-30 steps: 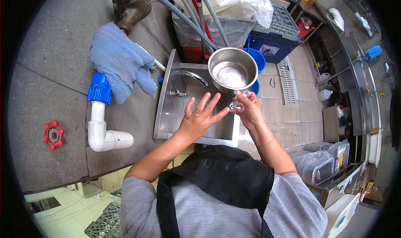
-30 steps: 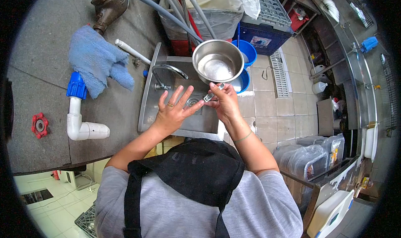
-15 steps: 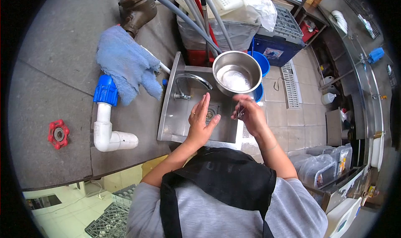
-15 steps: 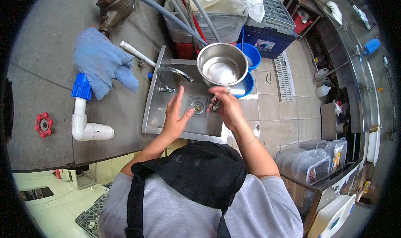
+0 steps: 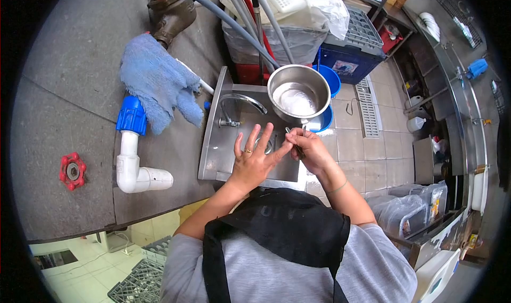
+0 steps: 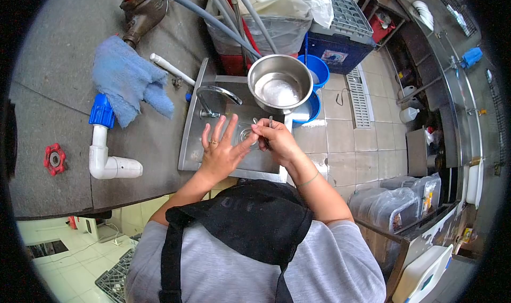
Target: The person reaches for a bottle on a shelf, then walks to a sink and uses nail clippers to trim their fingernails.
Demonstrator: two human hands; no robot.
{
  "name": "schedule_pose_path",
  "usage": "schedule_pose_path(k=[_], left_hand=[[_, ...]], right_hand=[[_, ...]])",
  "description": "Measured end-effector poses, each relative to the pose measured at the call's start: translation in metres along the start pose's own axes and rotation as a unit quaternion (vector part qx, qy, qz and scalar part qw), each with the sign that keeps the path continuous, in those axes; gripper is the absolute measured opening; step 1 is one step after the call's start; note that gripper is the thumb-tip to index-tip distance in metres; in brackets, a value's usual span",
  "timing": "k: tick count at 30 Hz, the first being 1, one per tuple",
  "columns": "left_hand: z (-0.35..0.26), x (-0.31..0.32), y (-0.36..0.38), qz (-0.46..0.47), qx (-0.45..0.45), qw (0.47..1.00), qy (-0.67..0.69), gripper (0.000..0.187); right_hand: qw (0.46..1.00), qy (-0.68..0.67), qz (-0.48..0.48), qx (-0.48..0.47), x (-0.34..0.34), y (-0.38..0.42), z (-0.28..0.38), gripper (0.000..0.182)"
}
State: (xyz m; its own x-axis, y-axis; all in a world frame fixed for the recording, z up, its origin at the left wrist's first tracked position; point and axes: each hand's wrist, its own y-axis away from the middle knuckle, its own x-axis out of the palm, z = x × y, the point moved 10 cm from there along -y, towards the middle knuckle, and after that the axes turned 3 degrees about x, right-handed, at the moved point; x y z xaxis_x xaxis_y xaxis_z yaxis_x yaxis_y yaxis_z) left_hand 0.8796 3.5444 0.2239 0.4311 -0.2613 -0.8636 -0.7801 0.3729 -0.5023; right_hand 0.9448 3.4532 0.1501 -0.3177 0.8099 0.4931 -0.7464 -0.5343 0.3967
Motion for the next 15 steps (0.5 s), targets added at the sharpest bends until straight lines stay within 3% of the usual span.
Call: schedule_pose_path(k=[2, 7, 15], left_hand=[[-0.007, 0.001, 0.003, -0.020, 0.055, 0.998, -0.034, 0.061], [-0.013, 0.008, 0.007, 0.032, 0.126, 0.990, -0.058, 0.057], [-0.031, 0.008, 0.009, 0.039, 0.232, 0.966, -0.110, 0.053]], right_hand=[[1.000, 0.002, -0.004, 0.020, -0.001, 0.001, -0.003, 0.020], [0.997, 0.045, -0.053, -0.014, -0.001, 0.009, 0.018, 0.018], [0.996, 0.084, 0.000, 0.018, 0.002, 0.000, 0.007, 0.022]])
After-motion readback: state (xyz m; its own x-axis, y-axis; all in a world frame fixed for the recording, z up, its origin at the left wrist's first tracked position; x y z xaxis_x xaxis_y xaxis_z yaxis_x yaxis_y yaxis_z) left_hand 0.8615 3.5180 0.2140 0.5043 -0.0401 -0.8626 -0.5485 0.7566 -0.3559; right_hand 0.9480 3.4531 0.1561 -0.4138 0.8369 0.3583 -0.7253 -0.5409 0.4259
